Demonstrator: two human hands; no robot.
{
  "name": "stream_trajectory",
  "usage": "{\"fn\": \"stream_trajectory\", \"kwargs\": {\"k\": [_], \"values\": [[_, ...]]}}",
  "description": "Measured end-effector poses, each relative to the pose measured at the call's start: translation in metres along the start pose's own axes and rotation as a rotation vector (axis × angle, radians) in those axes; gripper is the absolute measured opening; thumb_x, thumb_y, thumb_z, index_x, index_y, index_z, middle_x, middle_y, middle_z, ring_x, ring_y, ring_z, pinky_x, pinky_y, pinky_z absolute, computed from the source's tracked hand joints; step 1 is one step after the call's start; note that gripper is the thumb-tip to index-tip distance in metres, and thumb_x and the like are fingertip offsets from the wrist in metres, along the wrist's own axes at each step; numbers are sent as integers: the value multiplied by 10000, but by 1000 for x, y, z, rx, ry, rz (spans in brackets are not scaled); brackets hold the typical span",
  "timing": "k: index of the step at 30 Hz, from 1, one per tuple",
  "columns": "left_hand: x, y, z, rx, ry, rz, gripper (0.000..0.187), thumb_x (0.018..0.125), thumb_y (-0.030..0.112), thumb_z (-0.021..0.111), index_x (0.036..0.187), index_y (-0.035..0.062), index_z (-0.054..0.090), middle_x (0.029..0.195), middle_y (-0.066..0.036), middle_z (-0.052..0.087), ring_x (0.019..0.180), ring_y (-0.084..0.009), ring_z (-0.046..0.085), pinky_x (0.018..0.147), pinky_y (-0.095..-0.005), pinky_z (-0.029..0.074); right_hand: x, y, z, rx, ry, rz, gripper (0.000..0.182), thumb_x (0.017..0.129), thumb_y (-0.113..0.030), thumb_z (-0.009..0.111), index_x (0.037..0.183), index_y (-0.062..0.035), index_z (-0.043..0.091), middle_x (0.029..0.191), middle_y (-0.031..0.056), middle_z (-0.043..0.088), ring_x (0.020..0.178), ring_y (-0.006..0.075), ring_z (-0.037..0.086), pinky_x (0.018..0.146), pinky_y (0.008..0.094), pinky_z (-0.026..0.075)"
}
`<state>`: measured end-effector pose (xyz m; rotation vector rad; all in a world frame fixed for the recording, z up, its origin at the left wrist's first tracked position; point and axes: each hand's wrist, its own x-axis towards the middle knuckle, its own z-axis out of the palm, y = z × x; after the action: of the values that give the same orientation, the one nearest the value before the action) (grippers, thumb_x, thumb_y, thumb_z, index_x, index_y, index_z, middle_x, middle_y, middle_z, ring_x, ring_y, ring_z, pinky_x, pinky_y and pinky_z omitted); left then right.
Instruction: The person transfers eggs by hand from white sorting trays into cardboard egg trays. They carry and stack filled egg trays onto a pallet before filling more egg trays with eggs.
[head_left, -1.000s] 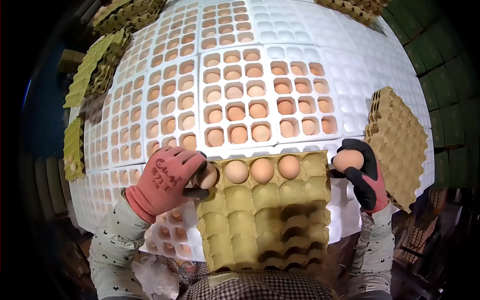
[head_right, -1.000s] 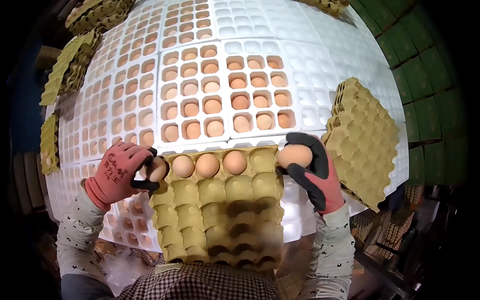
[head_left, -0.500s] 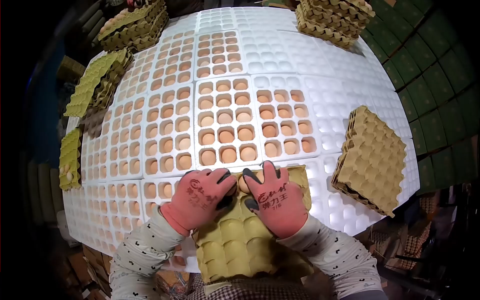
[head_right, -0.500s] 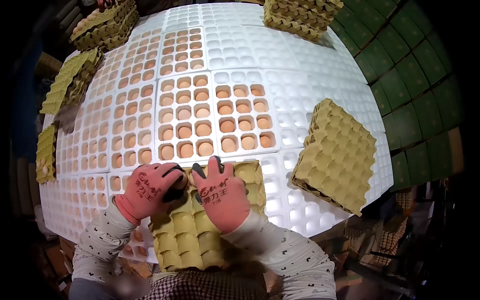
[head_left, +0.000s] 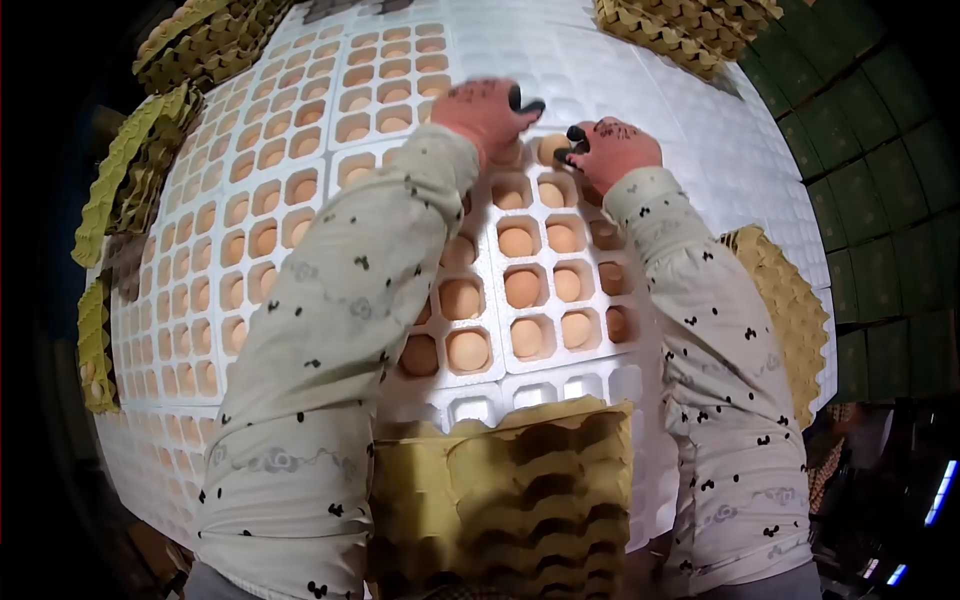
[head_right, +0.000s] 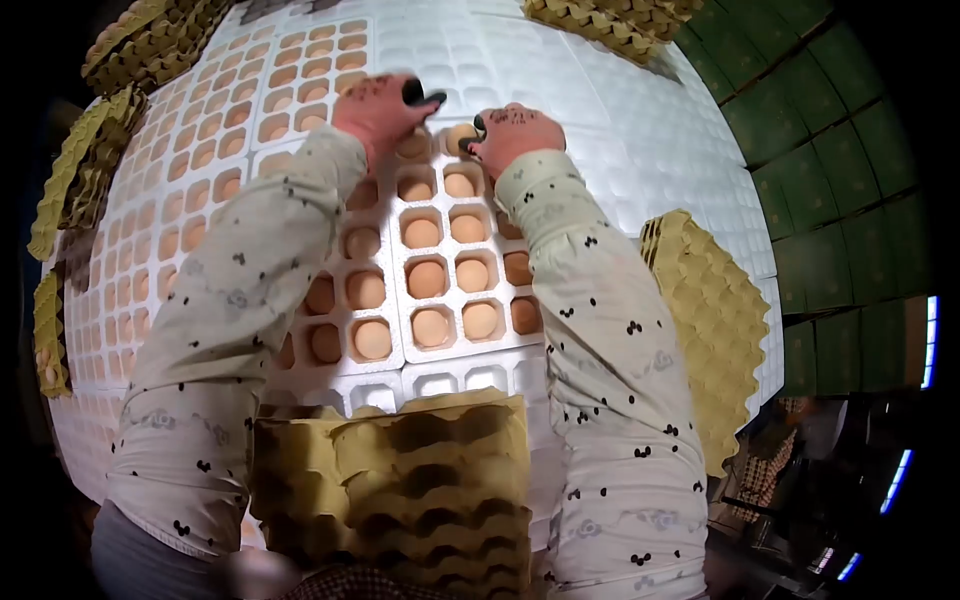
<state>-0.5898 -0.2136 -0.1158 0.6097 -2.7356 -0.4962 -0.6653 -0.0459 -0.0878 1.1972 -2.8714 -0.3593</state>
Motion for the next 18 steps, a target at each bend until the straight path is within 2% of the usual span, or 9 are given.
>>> {"fn": "stream_trajectory", "kwargs": {"k": [5,7,10,11,13,14,15,16,18], "values": [[47,-48,69,-30,244,190,432,903,411,550,1256,163,566,1237,-99,602,1126,-324,574,928,-423,470,30,49,31,139,310,136,481,855,-475,641,1170,-111,628,1111,131,674,1032,300,627,884,394,495],[38,-54,81,108,335,260,425,895,390,569,1256,166,579,1243,-78,595,1151,-296,559,926,-423,464,39,69,45,105,153,226,487,874,-486,612,1181,-107,617,1179,120,656,1084,290,616,906,403,495],[6,-47,38,-352,321,295,362,923,331,579,1245,166,591,1239,-52,593,1147,-223,565,930,-359,455,18,98,23,369,202,212,483,864,-482,591,1092,-60,653,1109,140,680,1040,339,624,895,418,491],[-16,-45,9,-703,96,215,334,944,278,572,1251,148,587,1240,-38,584,1138,-193,558,942,-327,443,-4,102,7,604,281,161,446,878,-443,599,1053,-36,657,985,108,708,863,274,658,768,373,512],[-76,-45,-53,-989,-110,171,306,974,176,552,1270,101,573,1218,-19,578,1119,-149,543,963,-281,423,-98,74,-59,1226,82,102,353,887,-293,642,1099,-12,650,863,6,663,673,73,523,591,240,439],[-115,-49,-82,-933,-86,209,304,984,126,539,1283,72,562,1195,-13,579,1108,-136,537,973,-267,414,-147,69,-83,1184,-105,97,370,870,-294,673,1117,-19,654,887,43,684,712,118,592,632,270,480],[-156,-58,-108,-894,-107,162,340,976,87,541,1304,-2,526,1230,-48,591,1123,-152,546,1003,-284,404,-204,72,-62,907,64,80,381,856,-309,699,1124,-40,663,931,89,694,767,179,649,695,308,508],[-203,-77,-123,-903,-88,91,352,994,81,499,1337,4,513,1310,-74,574,1183,-133,518,1012,-282,401,-254,57,-81,800,-164,2,412,828,-321,728,1133,-53,662,973,138,686,861,235,675,788,332,514],[-305,-92,-157,-744,-96,-225,374,1011,234,471,1290,3,562,1062,-62,648,892,-108,592,745,-242,461,-329,35,-84,782,-637,22,607,809,-351,735,1314,-78,538,1185,160,605,1039,244,629,894,323,493]]}}
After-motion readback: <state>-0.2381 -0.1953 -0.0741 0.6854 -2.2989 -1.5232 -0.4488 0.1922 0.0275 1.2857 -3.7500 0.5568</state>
